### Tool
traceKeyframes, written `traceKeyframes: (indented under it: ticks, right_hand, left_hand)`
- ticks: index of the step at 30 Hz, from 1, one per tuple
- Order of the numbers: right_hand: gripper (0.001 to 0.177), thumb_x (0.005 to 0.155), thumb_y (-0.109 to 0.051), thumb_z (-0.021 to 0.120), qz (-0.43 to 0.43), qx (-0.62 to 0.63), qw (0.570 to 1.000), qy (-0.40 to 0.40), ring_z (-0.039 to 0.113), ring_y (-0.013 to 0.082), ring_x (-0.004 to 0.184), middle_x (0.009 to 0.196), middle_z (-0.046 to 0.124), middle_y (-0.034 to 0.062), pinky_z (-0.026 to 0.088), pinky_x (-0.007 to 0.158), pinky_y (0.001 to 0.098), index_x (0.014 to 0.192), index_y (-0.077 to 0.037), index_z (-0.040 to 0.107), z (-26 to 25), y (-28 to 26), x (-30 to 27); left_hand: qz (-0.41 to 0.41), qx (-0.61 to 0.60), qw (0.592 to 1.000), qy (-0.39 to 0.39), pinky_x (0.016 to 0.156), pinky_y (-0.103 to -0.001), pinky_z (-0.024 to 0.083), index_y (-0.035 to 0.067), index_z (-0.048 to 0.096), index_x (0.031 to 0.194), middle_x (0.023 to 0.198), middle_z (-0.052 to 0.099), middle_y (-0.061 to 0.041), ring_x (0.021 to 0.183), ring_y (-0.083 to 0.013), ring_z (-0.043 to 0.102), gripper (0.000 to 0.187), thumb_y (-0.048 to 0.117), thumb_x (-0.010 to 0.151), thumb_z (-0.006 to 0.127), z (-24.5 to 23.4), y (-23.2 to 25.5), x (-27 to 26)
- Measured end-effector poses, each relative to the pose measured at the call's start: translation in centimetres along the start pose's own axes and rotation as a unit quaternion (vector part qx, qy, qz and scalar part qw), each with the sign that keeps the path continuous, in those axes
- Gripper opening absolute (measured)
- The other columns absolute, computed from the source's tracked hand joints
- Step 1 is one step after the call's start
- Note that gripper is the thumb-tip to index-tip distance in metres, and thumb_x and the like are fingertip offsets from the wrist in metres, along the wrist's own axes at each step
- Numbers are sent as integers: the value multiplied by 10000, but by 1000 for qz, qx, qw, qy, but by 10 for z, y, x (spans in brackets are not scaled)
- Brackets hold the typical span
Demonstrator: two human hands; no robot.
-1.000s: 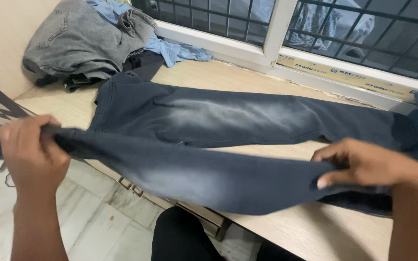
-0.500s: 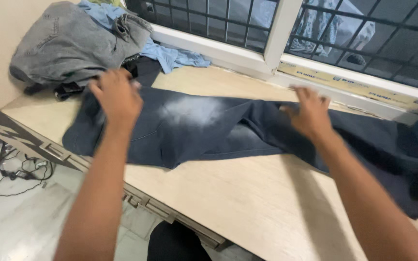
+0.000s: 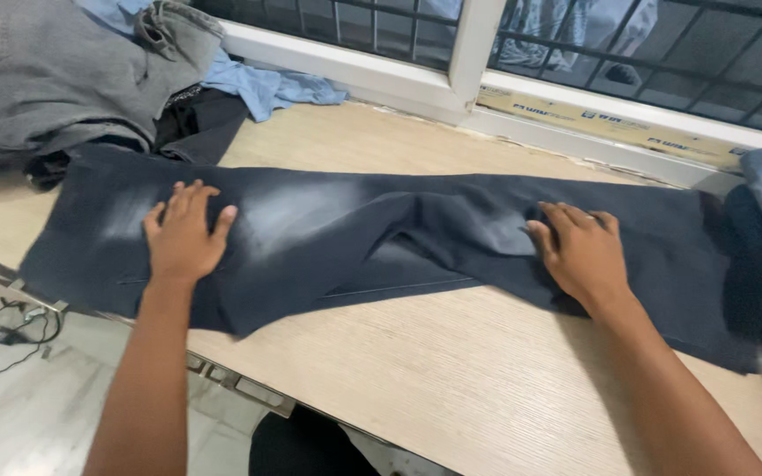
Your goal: The person folds a navy blue t-shirt with a graphic print on a light-colored table, then folds a pair of dark gray jeans. The person smooths and aligns the garments, folds them into compact rectangles, and places the folded t-shirt on a stack of other folded clothes.
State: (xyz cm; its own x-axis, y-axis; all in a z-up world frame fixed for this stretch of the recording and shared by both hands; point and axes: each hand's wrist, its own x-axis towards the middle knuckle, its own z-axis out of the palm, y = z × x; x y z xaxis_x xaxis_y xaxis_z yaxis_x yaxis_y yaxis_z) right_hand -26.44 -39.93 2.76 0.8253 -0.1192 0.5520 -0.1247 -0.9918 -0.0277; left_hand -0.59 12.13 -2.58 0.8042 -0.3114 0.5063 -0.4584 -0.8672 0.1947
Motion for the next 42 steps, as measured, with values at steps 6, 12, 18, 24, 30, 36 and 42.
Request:
traceKeyframes:
  ticks: [6,12,18,24,30,36,42]
  right_hand:
    - [374,1115,-344,516,88,56,995,0,651,347,1168,1245,723,158,410,1050,518,1284,-75,713,-1,28,-31]
    - [417,1089,-359,551,83,51,995,-1,640,403,1109,1227,702,190,433,991,541,1315,-38,693,4,28,-31]
    - [388,949,-384,742,147,-94,983,54,604,374,1177,1185,688,169,448,969,527,1170,-66,743,-14,29,-35]
    - [415,904,-360,808,376,-144,914,39,565,476,1126,1213,566,298,478,912,553,1217,-96,741,-33,90,-68]
    - [548,861,-330,796,448,-69,891,-14,596,531,1052,1301,483,344,511,885,561,1392,-256,683,-27,117,-70]
    - [637,845,-445,830,458,-66,885,-53,635,507,1086,1219,629,332,519,884,563,1417,-231,646,-36,126,-75]
    - [598,817,-440,883,480,-48,875,-32,667,467,1066,1138,701,293,527,887,542,1188,0,721,-41,137,-77]
  left_hand:
    - [12,45,999,9,1074,-582,317,121,631,1321,1411,613,-156,1375,-333,488,444,460,1038,576,-19,-3,6]
    - [35,-94,991,86,971,-532,442,64,755,1040,1130,691,-200,1099,-418,599,214,243,933,712,-43,133,11]
    - [223,-106,969,17,976,-456,401,43,737,1111,1137,612,-112,1143,-296,536,365,227,806,818,-42,269,-27]
    - [212,-96,971,54,1066,-469,372,77,743,1051,1273,613,-79,1280,-270,506,248,175,828,788,-28,271,-36]
    - [249,-33,964,92,1079,-475,358,82,737,1044,1320,657,-26,1349,-217,508,193,178,877,754,-13,267,-45]
    - [257,-49,960,97,1047,-477,361,78,726,1061,1210,700,-16,1307,-210,536,204,166,880,758,-10,265,-45]
    - [258,-100,956,98,1055,-472,370,66,713,1055,1160,707,-37,1298,-221,556,198,123,870,759,-12,266,-46]
